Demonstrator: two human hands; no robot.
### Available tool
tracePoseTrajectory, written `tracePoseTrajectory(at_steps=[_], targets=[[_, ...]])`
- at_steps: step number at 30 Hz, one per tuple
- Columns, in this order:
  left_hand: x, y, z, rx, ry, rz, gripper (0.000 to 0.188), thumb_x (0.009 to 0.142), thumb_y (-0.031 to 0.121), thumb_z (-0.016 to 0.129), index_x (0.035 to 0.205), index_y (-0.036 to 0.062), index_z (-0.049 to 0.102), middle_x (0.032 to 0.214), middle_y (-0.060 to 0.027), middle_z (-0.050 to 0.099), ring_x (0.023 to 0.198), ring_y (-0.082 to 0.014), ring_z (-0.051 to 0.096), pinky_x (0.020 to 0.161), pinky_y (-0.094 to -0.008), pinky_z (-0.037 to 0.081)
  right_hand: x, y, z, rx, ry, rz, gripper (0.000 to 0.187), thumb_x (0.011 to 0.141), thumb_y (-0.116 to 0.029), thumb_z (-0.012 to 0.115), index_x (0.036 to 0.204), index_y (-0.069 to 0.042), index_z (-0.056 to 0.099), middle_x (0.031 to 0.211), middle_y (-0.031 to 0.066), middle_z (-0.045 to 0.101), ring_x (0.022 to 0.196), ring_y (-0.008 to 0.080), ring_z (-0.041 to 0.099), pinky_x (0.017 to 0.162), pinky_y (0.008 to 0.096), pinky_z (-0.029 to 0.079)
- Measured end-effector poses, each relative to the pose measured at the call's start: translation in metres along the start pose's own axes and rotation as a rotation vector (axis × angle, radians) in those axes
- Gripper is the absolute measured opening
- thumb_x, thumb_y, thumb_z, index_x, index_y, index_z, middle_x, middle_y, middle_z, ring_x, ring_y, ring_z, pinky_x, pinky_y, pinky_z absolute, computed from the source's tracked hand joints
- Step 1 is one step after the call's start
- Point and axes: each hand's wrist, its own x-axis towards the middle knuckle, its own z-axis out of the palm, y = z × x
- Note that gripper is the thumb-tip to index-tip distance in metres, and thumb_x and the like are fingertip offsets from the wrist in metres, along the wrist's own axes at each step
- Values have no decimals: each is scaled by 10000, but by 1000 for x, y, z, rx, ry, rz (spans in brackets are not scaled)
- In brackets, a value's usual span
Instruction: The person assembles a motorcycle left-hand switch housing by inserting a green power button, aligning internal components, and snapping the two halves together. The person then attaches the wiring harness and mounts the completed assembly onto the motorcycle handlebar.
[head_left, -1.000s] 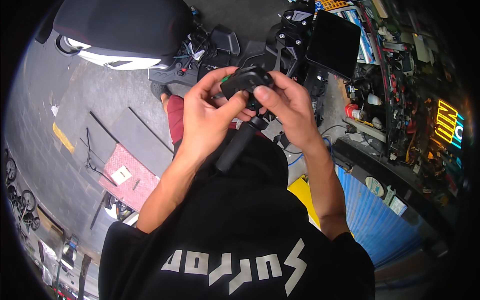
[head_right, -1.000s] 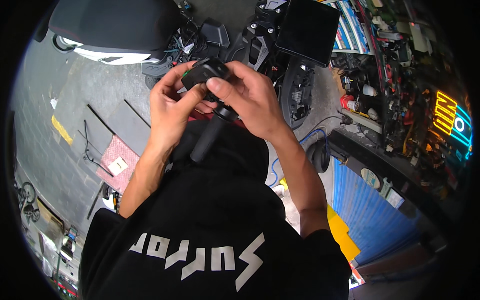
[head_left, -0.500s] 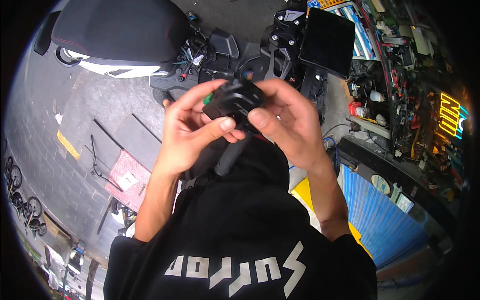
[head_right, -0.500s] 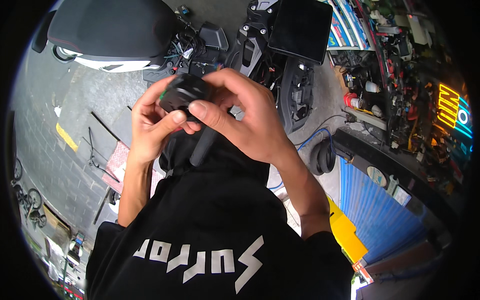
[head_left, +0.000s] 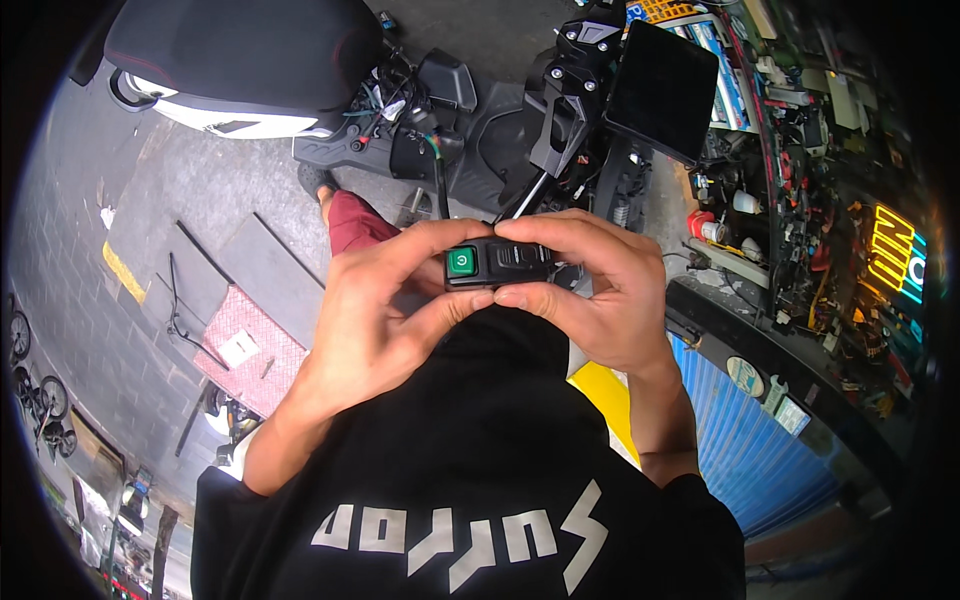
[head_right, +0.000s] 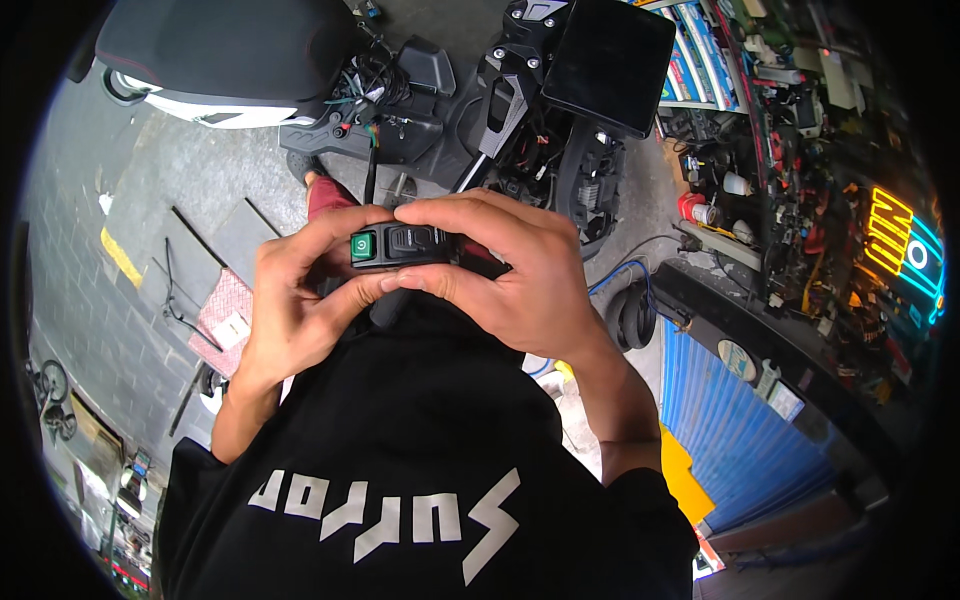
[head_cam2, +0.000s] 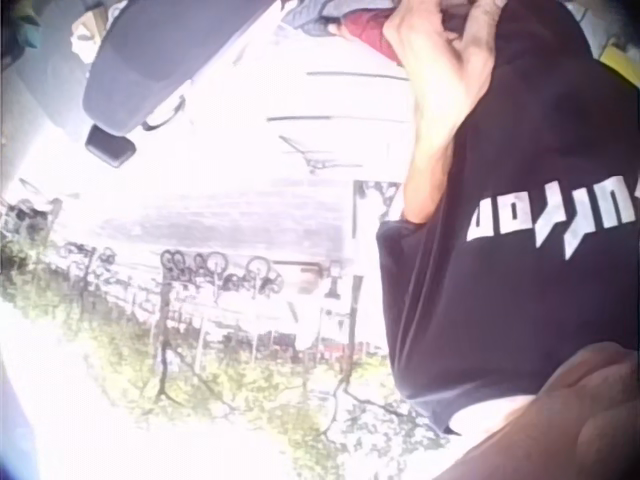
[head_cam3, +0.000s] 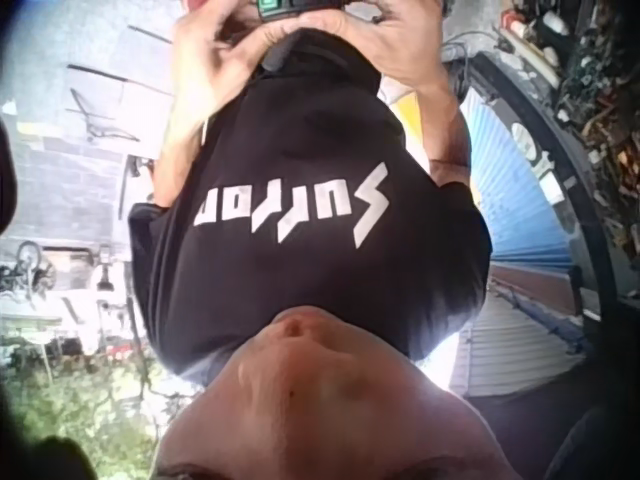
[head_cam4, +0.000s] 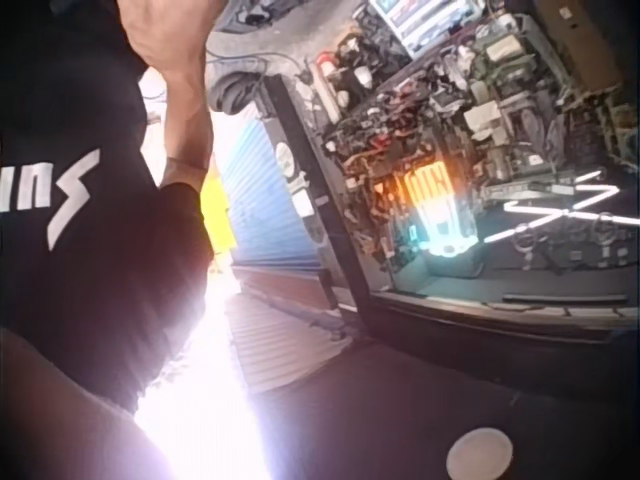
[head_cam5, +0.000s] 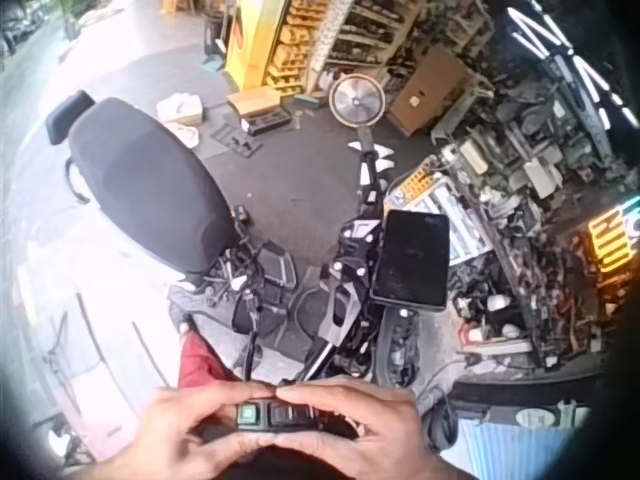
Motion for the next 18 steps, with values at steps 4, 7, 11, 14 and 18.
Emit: tracePoseTrajectory(at_steps=[4,7,11,14,18], targets=[[-4,0,-2,-12,-47,-50,403,899,-18,798,1276,-39,655,939,-101,770,782,-115,736,709,-259,567,2,-6,-5,-68,-55,-14,431,791,-74,905,1182,23,753,1031,138,777,931,196,767,796,292,603],[-4,-2,-3,-124,-69,-135,464,900,-54,783,1330,-60,610,1051,-131,762,846,-152,740,766,-278,592,11,-10,-10,-103,-125,40,411,801,-78,896,1177,13,755,1001,125,783,888,174,766,755,287,598],[2,5,-1,-543,26,-322,479,946,-24,744,1387,-62,562,1126,-165,739,859,-240,773,779,-309,646,23,-6,6,113,34,98,288,919,-168,818,1138,-3,730,787,93,726,683,105,708,588,258,535],[7,4,1,-614,23,-405,464,976,31,740,1391,-61,554,1109,-147,740,856,-223,771,772,-286,639,26,0,5,162,24,155,270,967,-192,773,1149,-1,716,681,65,655,622,79,640,555,265,476],[2,3,1,-558,50,-441,441,996,63,727,1382,-61,555,1073,-134,740,818,-211,764,719,-280,627,19,5,7,171,-15,197,272,984,-207,755,1149,6,714,640,51,608,578,74,574,536,275,434]])
